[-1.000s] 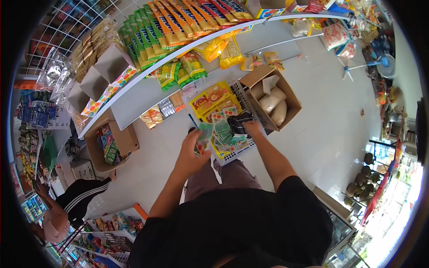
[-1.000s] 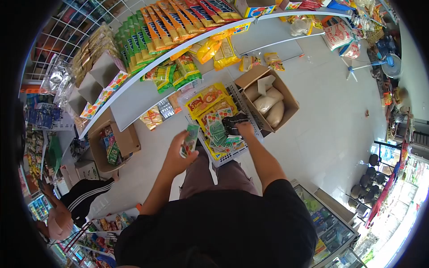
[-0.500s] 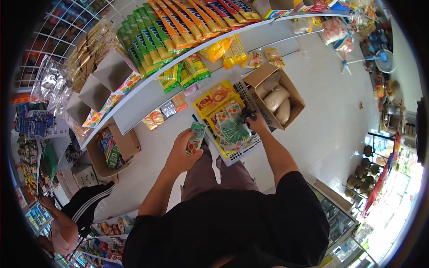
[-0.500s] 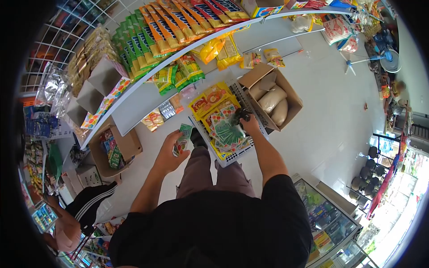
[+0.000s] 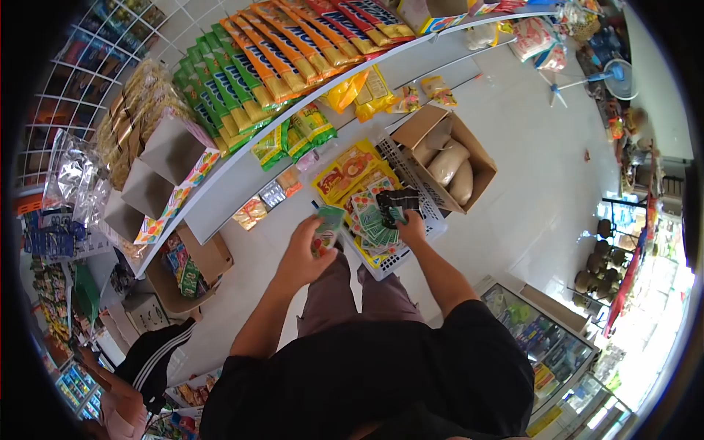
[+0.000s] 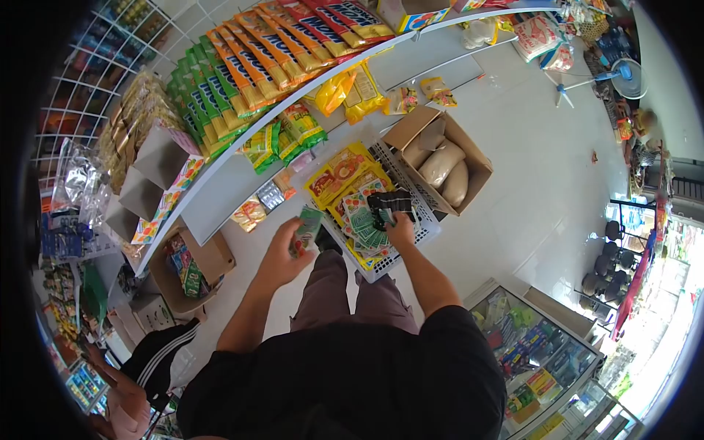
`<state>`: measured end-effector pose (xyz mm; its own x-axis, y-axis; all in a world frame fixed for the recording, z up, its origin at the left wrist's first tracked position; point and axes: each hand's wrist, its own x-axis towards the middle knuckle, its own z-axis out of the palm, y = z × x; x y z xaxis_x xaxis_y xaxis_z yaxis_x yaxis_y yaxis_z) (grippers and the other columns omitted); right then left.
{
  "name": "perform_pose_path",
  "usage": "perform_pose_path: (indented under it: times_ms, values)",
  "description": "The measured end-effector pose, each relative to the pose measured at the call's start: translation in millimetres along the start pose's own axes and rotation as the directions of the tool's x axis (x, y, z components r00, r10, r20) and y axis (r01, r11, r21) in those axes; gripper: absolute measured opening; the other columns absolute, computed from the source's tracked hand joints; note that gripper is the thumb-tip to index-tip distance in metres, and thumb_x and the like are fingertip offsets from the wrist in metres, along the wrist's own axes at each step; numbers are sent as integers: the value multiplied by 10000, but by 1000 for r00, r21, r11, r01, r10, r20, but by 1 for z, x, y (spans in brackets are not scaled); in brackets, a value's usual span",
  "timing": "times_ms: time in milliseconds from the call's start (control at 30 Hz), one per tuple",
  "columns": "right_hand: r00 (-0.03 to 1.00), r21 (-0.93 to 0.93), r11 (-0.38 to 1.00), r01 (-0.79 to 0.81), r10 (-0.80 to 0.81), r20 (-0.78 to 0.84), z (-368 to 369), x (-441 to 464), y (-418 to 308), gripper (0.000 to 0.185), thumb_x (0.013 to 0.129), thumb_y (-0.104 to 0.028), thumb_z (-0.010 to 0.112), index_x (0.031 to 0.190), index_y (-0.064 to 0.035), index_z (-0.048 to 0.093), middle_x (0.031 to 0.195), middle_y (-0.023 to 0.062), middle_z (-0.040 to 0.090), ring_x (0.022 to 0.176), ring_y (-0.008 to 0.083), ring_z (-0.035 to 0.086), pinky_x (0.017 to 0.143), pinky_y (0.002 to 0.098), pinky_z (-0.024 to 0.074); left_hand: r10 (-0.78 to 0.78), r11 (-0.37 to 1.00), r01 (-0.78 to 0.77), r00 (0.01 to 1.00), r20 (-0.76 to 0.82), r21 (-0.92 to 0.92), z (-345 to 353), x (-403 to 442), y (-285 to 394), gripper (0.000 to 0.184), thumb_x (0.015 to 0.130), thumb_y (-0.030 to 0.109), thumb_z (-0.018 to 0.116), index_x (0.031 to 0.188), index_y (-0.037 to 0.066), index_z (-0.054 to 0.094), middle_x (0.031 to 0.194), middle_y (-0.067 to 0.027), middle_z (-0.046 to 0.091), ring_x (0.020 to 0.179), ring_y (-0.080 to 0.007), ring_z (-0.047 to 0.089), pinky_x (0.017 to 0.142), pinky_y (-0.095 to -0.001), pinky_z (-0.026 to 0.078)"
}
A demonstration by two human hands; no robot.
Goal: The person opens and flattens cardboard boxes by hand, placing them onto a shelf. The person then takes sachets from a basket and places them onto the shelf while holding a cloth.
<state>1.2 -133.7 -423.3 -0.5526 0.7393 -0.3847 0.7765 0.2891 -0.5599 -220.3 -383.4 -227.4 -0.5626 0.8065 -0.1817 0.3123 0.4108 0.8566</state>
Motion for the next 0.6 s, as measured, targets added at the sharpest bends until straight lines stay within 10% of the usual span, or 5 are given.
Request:
perform_pose_path:
  times_ms: [233, 333, 400, 500, 600]
  values:
    - [959, 589, 794, -153, 263, -105, -90, 67, -6, 466, 724, -338, 833, 953, 20, 643, 813, 83, 664, 737, 194, 611, 680, 345, 500, -4, 995, 27, 971, -237, 97, -39, 22, -2, 660, 748, 129, 758, 1330, 14, 468, 1204, -146, 563, 947, -204, 589, 815, -313, 493]
    - [979, 111, 975, -193, 198, -40, -56, 80, 1, 598, 680, -412, 856, 1055, 10, 657, 877, 112, 676, 830, 228, 639, 765, 361, 514, -348, 934, 335, 931, -107, -123, -46, 26, 24, 690, 746, 110, 749, 1360, 13, 450, 1241, -146, 552, 1030, -214, 582, 858, -310, 489]
    - [965, 37, 979, -202, 193, 177, -17, 64, -2, 928, 640, -443, 878, 1359, -17, 474, 1319, 231, 523, 1230, 370, 509, 1033, 422, 435, -382, 889, 348, 922, -63, -298, -40, 25, 20, 705, 745, 104, 749, 1373, 9, 441, 1264, -138, 542, 1072, -213, 570, 873, -308, 486]
    - [927, -254, 940, -228, 289, 239, -1, 33, -52, 978, 707, -469, 822, 1458, -83, 329, 1503, 213, 303, 1309, 401, 406, 1027, 494, 428, -359, 821, 295, 932, -40, -489, -22, 19, 16, 718, 750, 64, 661, 1416, 4, 400, 1325, -114, 523, 1154, -229, 547, 907, -326, 474]
    - [932, -419, 880, -223, 318, 173, 21, 28, -40, 695, 806, -275, 683, 1419, -148, 381, 1448, 197, 397, 1242, 433, 463, 929, 523, 482, -344, 282, 262, 926, 158, -923, -13, 9, 19, 770, 694, 85, 480, 1452, 27, 352, 1375, -146, 504, 1241, -324, 510, 997, -459, 441]
